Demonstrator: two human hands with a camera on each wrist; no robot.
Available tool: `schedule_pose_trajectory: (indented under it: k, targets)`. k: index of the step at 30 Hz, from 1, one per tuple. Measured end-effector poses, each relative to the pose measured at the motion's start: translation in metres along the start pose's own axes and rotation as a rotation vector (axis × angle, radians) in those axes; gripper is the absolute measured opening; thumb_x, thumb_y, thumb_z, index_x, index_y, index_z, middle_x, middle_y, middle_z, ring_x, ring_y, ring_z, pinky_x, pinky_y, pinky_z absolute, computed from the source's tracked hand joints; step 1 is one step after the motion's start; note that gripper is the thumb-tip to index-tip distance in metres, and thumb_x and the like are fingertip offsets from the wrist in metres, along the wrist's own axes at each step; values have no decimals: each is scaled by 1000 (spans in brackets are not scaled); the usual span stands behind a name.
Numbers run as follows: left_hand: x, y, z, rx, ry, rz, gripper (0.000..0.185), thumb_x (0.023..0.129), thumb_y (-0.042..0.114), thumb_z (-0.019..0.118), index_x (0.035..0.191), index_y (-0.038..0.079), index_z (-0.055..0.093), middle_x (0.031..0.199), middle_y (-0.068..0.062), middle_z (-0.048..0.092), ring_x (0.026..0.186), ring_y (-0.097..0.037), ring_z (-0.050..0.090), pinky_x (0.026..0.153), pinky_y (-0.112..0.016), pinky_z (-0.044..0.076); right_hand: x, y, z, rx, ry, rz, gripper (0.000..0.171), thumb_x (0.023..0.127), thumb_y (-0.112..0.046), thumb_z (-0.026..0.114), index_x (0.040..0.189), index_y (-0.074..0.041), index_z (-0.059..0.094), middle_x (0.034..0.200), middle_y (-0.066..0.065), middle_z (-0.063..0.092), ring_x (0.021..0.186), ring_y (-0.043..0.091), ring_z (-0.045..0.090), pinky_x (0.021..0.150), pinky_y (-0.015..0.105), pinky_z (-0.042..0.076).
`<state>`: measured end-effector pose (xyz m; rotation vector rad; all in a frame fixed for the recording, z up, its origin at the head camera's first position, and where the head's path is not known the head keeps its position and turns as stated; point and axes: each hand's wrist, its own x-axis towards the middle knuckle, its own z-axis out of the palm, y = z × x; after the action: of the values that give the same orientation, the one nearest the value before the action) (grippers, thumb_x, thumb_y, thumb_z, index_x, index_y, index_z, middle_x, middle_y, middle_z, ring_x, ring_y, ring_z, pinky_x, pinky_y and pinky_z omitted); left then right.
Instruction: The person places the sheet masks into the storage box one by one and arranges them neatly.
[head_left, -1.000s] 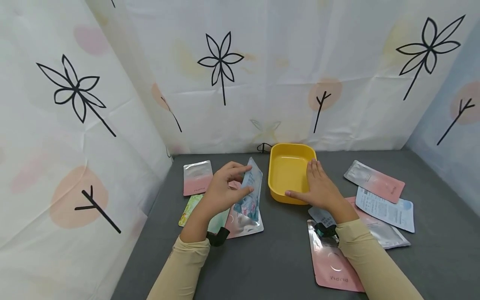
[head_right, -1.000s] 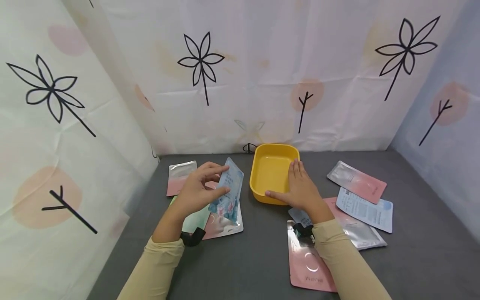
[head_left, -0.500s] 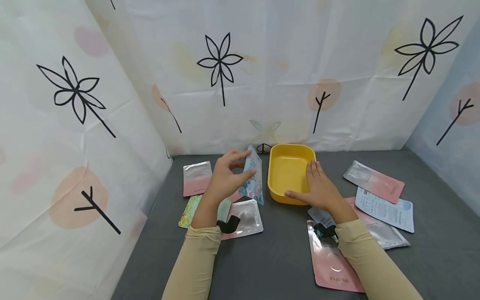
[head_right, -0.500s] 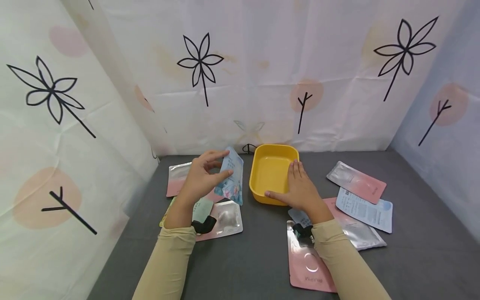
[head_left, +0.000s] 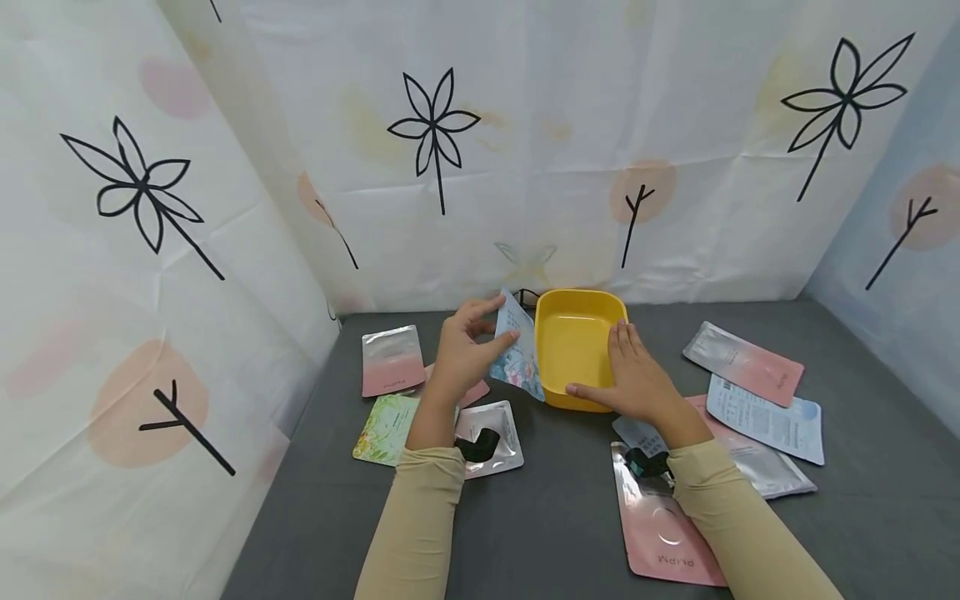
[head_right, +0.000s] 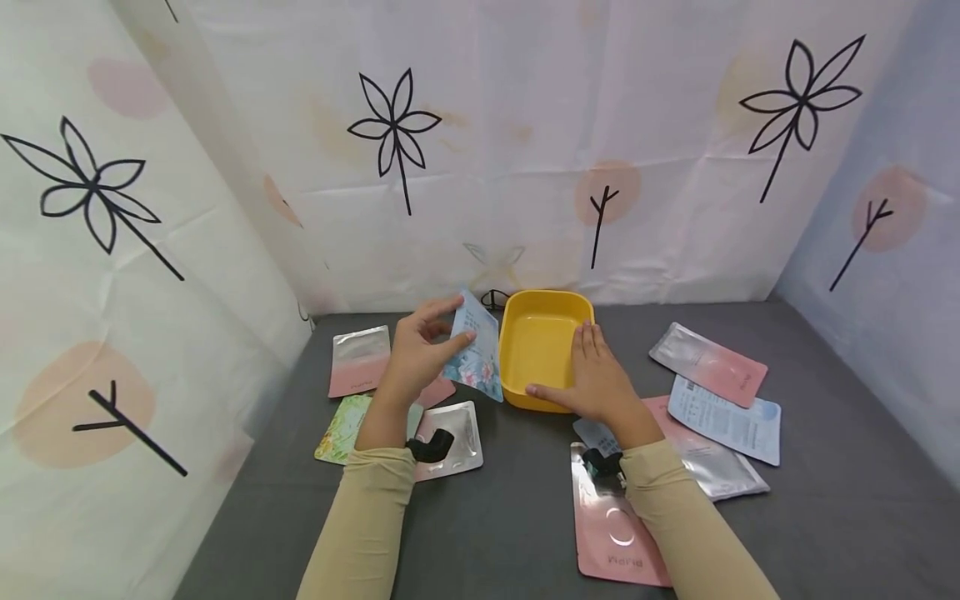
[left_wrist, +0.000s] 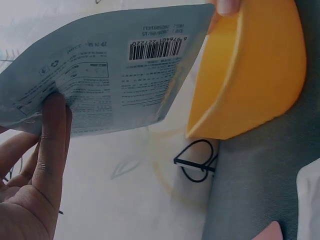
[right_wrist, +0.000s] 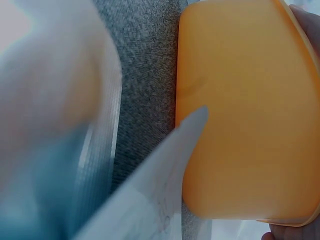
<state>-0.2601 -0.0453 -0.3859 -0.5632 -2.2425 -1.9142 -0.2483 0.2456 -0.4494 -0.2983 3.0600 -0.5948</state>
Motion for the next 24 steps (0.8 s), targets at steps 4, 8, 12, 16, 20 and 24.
schedule_pose_trajectory:
  k: [4, 8, 12, 16, 20, 24]
  targets:
    - [-1, -6, 4, 24, 8, -10, 56, 92, 6, 82, 145, 13, 67, 135, -8, 66, 114, -35, 71, 83, -32, 65, 0, 0, 0, -7, -3, -3, 136, 88, -87, 55, 165, 11, 0, 175, 29, -8, 165, 46, -5, 131, 65, 14]
    - [0, -11, 5, 32, 6, -16, 55, 93, 6, 81, 145, 11, 66, 134, -9, 67, 114, -36, 72, 84, -35, 66, 0, 0, 0, -16, -5, -5, 136, 88, -87, 55, 165, 11, -1, 175, 28, -8, 165, 47, -4, 131, 65, 14]
    - [0, -15, 6, 16, 0, -25, 56, 94, 4, 80, 147, 10, 65, 134, -10, 66, 115, -36, 72, 82, -36, 66, 1, 0, 0, -19, -10, -4, 136, 88, -87, 55, 165, 11, 0, 175, 29, -8, 164, 47, -4, 130, 65, 14]
    - [2, -17, 6, 9, 4, 4, 55, 94, 3, 79, 147, 10, 65, 134, -10, 66, 112, -36, 72, 83, -33, 66, 1, 0, 0, -13, -18, 2, 137, 88, -87, 56, 165, 11, -1, 175, 28, -9, 165, 46, -6, 131, 65, 14]
    - [2, -18, 7, -2, 9, 49, 54, 94, 0, 78, 146, 8, 65, 134, -13, 66, 108, -35, 74, 84, -31, 65, 1, 0, -1, -9, -20, 2, 137, 88, -87, 56, 165, 11, -1, 175, 28, -9, 165, 45, -6, 131, 64, 14]
    - [2, -18, 7, -14, 4, 48, 54, 95, 1, 77, 147, 8, 64, 132, -12, 66, 108, -33, 74, 84, -31, 65, 1, 0, -1, -6, -22, 4, 137, 87, -88, 56, 165, 10, -1, 175, 28, -9, 165, 45, -6, 131, 64, 14]
